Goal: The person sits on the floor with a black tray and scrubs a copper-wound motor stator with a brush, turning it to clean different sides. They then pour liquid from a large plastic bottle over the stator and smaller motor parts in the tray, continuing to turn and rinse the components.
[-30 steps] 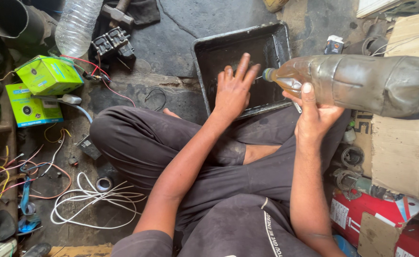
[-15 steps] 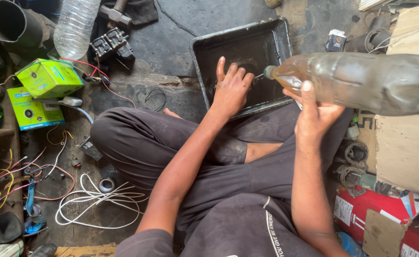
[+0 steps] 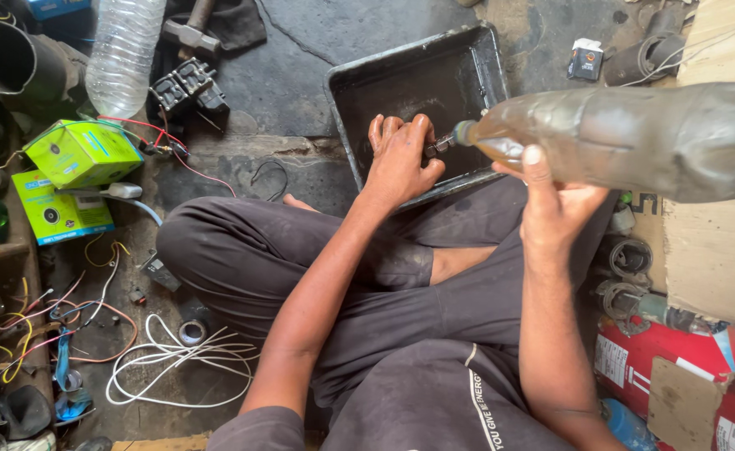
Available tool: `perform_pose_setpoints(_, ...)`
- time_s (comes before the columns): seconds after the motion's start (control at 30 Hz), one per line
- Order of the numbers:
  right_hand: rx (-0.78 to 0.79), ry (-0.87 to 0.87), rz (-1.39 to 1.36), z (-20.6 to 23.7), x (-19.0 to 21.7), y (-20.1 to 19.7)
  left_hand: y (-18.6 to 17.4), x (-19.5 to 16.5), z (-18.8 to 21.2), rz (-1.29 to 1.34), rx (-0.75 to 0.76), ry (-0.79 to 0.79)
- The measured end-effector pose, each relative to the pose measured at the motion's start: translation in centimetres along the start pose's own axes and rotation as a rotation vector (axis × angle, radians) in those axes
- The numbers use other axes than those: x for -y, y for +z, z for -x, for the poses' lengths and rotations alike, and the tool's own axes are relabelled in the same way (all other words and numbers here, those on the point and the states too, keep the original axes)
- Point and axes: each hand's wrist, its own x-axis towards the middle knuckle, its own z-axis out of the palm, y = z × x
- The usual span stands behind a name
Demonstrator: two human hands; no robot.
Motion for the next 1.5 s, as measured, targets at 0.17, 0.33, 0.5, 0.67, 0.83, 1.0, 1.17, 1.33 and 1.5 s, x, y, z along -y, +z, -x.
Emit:
perform_pose_setpoints(0.17, -0.039, -0.009, -0.017, 0.5, -0.4, -0.2, 0.6, 0.6, 0.5, 0.036, -0.006, 0.027)
perform_pose_setpoints(0.33, -0.017, -0.015, 0.027, 0.6, -0.3, -0.6, 1.2, 0.6, 0.4, 0.048, 0.056, -0.011)
perform_pose_setpoints(0.5, -0.039, -0.003, 0.011, 0.4, -0.1, -0.4, 0.9, 0.3, 0.5, 0.043, -0.027, 0.002)
perform_pose_setpoints(0.67, -0.016, -0.019, -0.005, 0.2, 0.3, 0.2, 0.1, -0.4, 0.7, -0.004, -0.093, 0.029)
perform_pose_setpoints(0.83, -0.047, 0.018, 0.024, 0.0, 0.7, 0.6, -0.1, 0.1, 0.4, -0.073, -0.099, 0.0)
perform_pose_setpoints(1.0, -0.049, -0.053, -0.019, 0.0, -0.1, 0.7, 0.9, 1.4, 0.1, 0.065, -0.167, -0.069)
perform_pose_setpoints(1.17, -0.054, -0.145, -0.025, 0.0, -1.3, 0.7, 1.8, 2.2, -0.6, 0.525, -0.127, -0.303)
perform_pose_setpoints(1.33, -0.064, -0.124, -0.047, -0.3, -2.0, 1.0, 2.6, 2.8, -1.0, 0.971, -0.075, -0.336)
perform_pose_setpoints(1.5, -0.045, -0.134, -0.038, -0.4, -2.7, 1.8, 3.0, 3.7, -1.2, 1.113, -0.055, -0.413)
